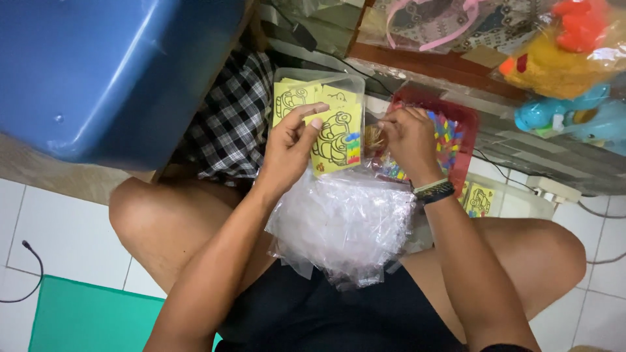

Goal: Packing small illustrated cards into plastic bags while sitting on the floor.

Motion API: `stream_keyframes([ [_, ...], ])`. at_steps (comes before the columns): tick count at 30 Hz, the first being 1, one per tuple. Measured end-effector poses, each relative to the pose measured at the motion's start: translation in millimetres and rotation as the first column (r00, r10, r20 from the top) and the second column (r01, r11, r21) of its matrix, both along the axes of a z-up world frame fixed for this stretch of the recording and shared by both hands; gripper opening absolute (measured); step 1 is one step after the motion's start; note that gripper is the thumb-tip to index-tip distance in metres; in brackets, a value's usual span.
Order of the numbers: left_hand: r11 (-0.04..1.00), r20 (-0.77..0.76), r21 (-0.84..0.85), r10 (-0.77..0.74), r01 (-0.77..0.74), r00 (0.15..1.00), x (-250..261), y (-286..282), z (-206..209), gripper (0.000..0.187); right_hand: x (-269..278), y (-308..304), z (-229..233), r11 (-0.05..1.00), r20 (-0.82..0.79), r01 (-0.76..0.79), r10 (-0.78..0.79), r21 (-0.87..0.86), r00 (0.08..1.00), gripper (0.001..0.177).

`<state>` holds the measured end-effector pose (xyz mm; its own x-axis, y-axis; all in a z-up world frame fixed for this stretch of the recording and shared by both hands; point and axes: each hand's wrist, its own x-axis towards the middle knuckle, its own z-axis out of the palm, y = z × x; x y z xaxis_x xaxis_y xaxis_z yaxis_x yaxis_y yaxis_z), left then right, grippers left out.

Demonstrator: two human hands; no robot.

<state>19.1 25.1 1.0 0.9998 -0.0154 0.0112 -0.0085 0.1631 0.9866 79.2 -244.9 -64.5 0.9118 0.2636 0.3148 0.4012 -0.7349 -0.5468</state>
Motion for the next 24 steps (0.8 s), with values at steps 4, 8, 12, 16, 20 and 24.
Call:
stream_keyframes([
  [4,0.998,0.040,0.061,0.032,-0.034,0.999,1,-2,-2,0.026,1,3,-5,0.999,0.037,-0.043,0.042,0.017,0.998,0.013],
  [8,0.988,0.074,0.142,0.055,-0.065,0.996,1,-3,-5,0.025,1,3,-8,1.000,0.004,-0.008,0.008,-0.015,1.000,0.015],
  [12,0.989,0.068,0.140,0.032,-0.041,0.997,2,-4,-6,0.025,0,3,10,0.997,-0.007,-0.020,0.020,0.079,1.000,0.008],
  [16,0.990,0.051,0.138,0.034,-0.040,0.998,0,-9,-3,0.026,-3,3,26,0.988,-0.019,0.005,-0.003,0.155,1.000,0.005],
  [20,0.986,0.079,0.157,0.041,-0.053,0.996,0,-8,-7,0.026,-15,11,71,0.965,-0.131,0.093,-0.062,0.245,0.989,0.009],
  [24,0.988,0.065,0.142,0.047,-0.056,0.997,-1,-6,-2,0.027,-20,0,77,0.864,-0.265,0.041,0.108,0.502,0.958,0.011],
])
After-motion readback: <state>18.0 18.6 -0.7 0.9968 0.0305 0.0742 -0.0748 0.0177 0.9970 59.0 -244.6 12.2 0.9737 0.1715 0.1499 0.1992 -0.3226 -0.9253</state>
